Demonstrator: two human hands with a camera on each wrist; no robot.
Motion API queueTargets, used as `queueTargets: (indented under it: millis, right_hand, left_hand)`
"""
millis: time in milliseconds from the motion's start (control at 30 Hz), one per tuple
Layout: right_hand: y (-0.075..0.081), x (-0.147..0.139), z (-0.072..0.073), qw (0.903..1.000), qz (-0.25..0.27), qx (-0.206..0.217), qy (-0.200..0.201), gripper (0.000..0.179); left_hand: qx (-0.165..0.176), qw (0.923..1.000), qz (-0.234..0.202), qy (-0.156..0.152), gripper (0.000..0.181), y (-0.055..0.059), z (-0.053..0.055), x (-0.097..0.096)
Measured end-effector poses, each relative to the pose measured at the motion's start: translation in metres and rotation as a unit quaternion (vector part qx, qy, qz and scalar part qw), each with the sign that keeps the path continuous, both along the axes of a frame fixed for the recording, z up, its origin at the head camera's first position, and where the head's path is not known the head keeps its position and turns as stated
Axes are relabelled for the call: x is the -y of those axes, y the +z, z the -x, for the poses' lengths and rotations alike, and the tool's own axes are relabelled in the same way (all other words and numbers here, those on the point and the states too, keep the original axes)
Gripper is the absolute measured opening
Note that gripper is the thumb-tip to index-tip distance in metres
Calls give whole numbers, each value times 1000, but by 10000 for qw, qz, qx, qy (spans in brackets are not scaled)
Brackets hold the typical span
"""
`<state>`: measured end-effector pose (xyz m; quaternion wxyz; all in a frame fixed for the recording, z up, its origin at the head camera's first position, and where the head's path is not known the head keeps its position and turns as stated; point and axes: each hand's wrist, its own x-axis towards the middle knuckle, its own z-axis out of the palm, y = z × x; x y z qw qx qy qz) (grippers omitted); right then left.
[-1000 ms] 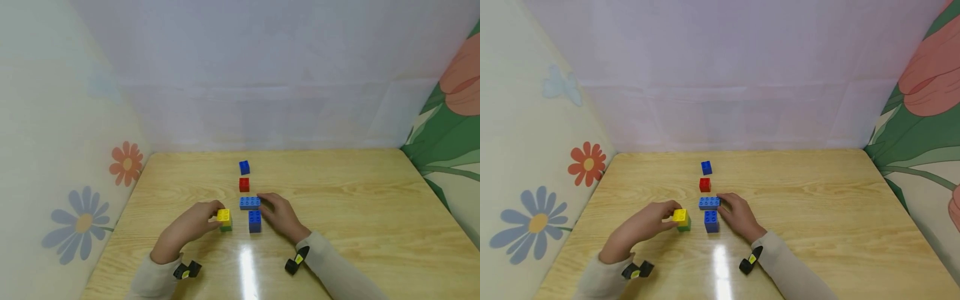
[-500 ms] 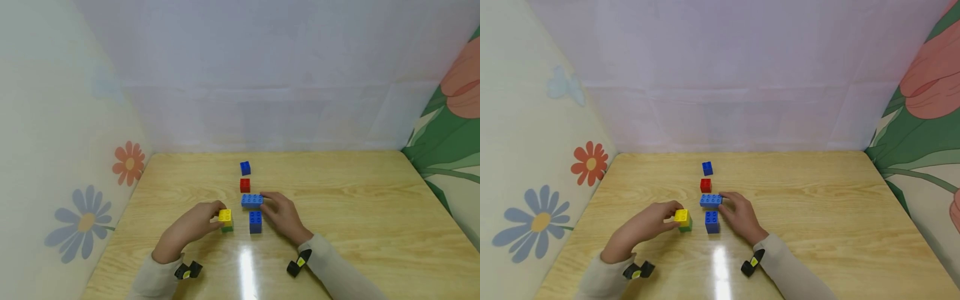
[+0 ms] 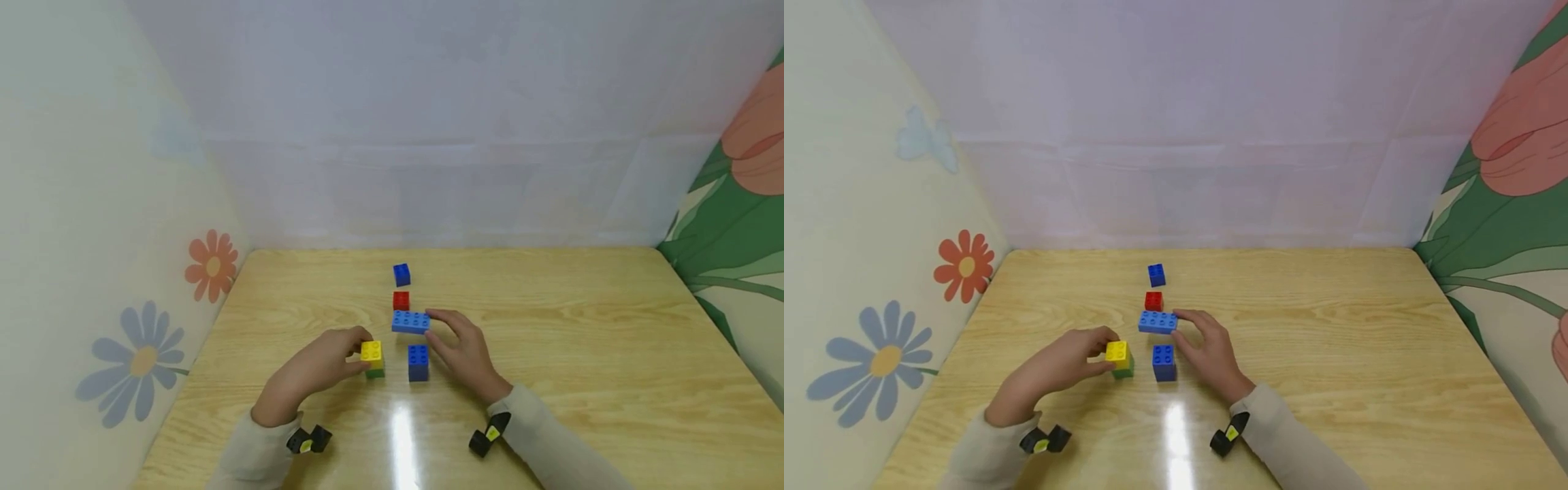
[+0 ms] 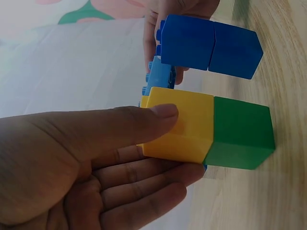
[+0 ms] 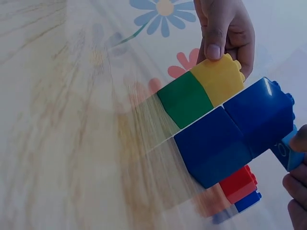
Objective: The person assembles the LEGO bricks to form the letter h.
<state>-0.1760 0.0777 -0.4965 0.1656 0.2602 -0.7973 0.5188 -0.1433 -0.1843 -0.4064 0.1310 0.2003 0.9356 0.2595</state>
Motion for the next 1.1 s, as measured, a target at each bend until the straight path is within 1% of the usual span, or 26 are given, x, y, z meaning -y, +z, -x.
queueTargets:
  millis: [200,433,667,800,867,1067,1100]
  right_hand:
    - [5,3,-3,9994,297,-153,121,35]
    - [10,5,-6,9984,326,-251,383,35]
    - [13,7,-9,9955,562,-371,664,36]
    - [16,10,-13,9946,605,-441,713,37]
    - [21,11,-17,9941,615,-484,747,36]
    - [44,13,-31,9911,713,-514,1002,34]
    - [45,13,-31,9907,724,-529,1026,34]
  left_hand:
    - [51,10000,-50,-11,32,-2,3,0]
    - [12,9999,-156,-5,32,-5,5,-1]
    - [-17,9998,-215,-49,32,-7,6,-2]
    - [8,9996,-276,-71,31,-9,8,-3]
    - [31,9995,-300,-89,31,-10,8,-3]
    - [103,9988,-453,-123,35,-13,9,-3]
    - [104,9987,-483,-147,35,-14,10,-3]
